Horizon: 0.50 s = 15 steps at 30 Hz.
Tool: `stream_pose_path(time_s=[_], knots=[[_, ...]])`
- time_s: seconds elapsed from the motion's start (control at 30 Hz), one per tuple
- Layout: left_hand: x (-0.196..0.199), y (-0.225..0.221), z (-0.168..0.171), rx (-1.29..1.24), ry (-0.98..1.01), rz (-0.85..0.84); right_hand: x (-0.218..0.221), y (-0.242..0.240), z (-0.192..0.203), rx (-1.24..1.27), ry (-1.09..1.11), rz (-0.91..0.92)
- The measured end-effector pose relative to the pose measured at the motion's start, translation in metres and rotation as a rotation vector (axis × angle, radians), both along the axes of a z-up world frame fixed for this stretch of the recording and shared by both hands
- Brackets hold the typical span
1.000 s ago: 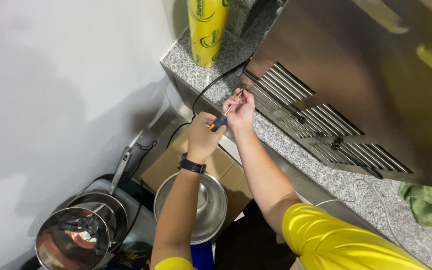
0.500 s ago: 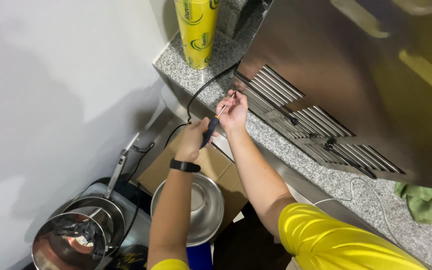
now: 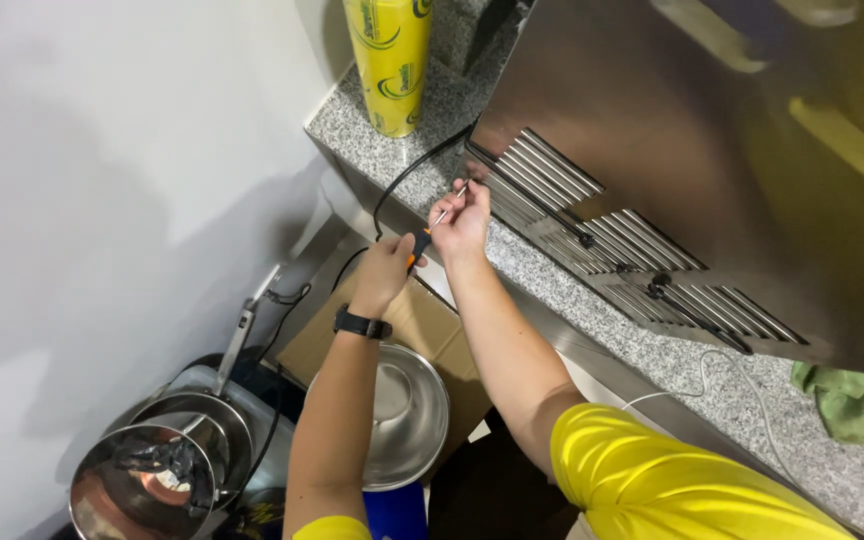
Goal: Unscrewing and removing the back panel of a stainless steel machine using a screwdriver
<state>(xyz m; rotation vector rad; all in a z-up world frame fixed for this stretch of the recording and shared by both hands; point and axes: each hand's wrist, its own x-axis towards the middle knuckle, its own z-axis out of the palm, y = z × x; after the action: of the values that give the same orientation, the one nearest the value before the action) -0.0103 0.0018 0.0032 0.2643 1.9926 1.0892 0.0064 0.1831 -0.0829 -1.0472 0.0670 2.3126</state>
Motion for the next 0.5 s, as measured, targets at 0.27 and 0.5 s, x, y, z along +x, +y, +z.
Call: stream_pose_path(time_s=[0.27, 0.5], knots=[[0.001, -0.002, 0.016, 0.320, -0.494, 0.263, -0.003, -0.006, 0.023, 0.033, -0.098, -0.011], [-0.001, 0.001, -0.012, 0.171, -0.168, 0.195, -0.008, -0.010, 0.031, 0.032, -0.213, -0.019]])
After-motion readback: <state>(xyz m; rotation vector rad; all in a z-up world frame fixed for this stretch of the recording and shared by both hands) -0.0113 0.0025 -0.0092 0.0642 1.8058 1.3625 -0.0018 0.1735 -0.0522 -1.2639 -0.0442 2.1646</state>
